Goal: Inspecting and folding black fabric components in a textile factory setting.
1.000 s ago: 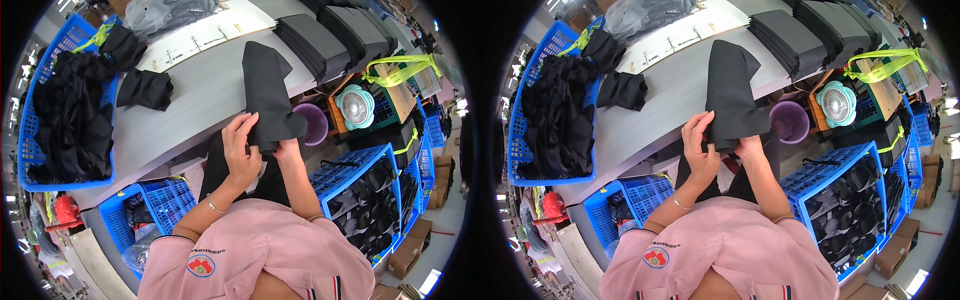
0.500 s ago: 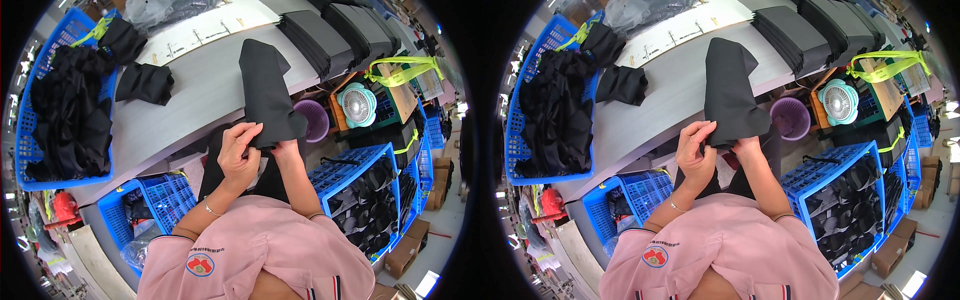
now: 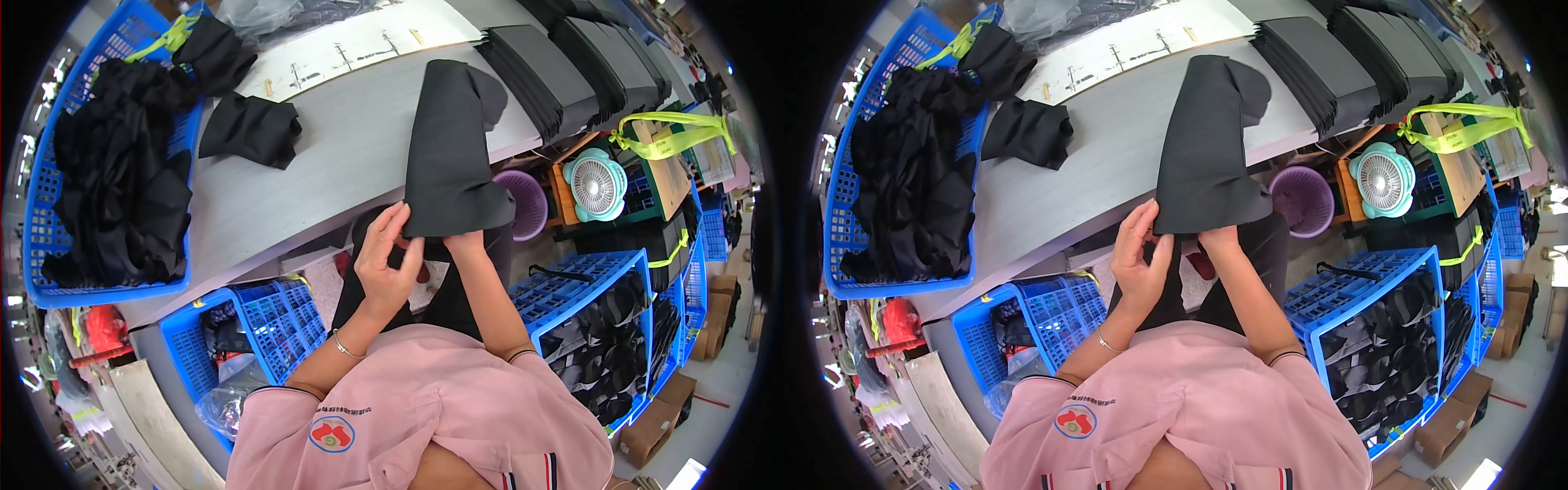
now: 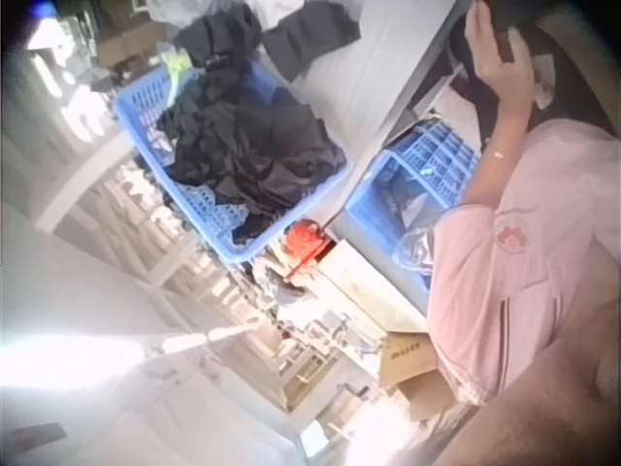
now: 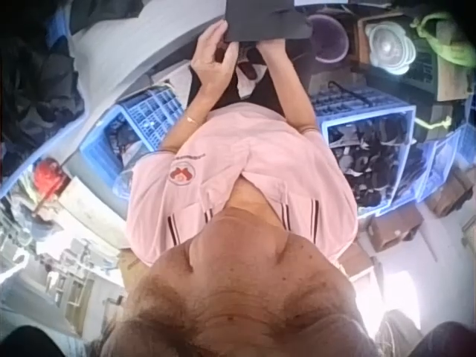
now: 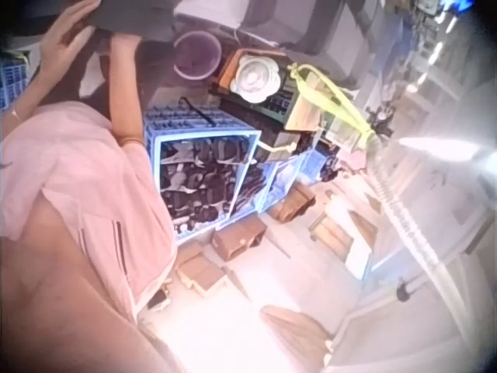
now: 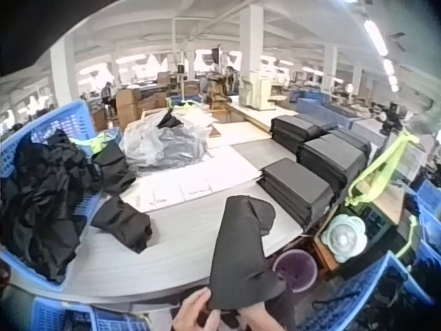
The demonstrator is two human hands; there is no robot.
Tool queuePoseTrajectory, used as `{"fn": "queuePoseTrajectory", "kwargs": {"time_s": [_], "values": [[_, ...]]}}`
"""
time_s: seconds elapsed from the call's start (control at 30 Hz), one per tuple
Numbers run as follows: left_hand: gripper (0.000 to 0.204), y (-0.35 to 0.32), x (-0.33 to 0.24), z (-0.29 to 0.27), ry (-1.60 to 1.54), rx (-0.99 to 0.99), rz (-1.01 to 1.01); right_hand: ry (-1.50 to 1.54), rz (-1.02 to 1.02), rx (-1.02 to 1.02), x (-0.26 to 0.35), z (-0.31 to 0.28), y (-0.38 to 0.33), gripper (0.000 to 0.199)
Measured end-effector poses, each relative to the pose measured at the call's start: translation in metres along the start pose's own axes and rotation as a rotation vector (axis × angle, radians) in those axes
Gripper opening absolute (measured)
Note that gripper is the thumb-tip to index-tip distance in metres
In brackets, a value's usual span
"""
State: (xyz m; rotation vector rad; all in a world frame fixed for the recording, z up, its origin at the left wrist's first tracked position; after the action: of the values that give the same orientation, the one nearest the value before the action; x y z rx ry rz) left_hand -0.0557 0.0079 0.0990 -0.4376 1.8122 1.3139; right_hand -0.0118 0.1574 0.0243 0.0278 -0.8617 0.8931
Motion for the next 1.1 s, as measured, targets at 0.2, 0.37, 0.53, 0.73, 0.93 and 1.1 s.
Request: {"fn": "queuePoseTrajectory", "kwargs": {"time_s": [0.2, 0.37, 0.53, 0.73, 0.93, 1.1], "values": [[0.03, -0.027, 0.084, -0.023, -0.062, -0.192, -0.462, -0.899, 0.058, 0.319, -0.001, 0.025, 0.012, 0.037], [0.027, -0.052, 0.116, -0.008, -0.412, -0.26, -0.685, -1.715, -0.387, 0.083, -0.015, 0.043, 0.014, 0.021], [0.011, -0.058, 0.125, 0.02, -0.6, -0.241, -0.794, -1.812, -0.66, -0.087, -0.038, 0.047, 0.005, 0.028], [0.016, -0.067, 0.127, 0.032, -0.702, -0.159, -0.968, -1.992, -1.031, -0.049, -0.035, 0.065, -0.011, 0.044], [0.017, -0.073, 0.13, 0.032, -0.769, -0.101, -0.991, -2.085, -0.402, 0.061, -0.049, 0.045, 0.012, 0.038], [0.011, -0.075, 0.127, 0.021, -0.7, -0.156, -0.918, -2.051, -0.55, 0.152, -0.052, 0.043, 0.014, 0.032]]}}
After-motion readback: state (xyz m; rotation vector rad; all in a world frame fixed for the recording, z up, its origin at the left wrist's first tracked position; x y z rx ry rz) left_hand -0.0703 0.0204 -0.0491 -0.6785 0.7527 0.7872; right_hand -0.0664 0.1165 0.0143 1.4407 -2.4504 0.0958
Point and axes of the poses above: each hand's wrist, its own y-axis towards the middle knuckle, its own z-axis out of the palm, x = y × z, the point moved 5 cm from there along y, towards the middle knuckle, and after that the axes turned 12 degrees about z, right-handed, at the moved point
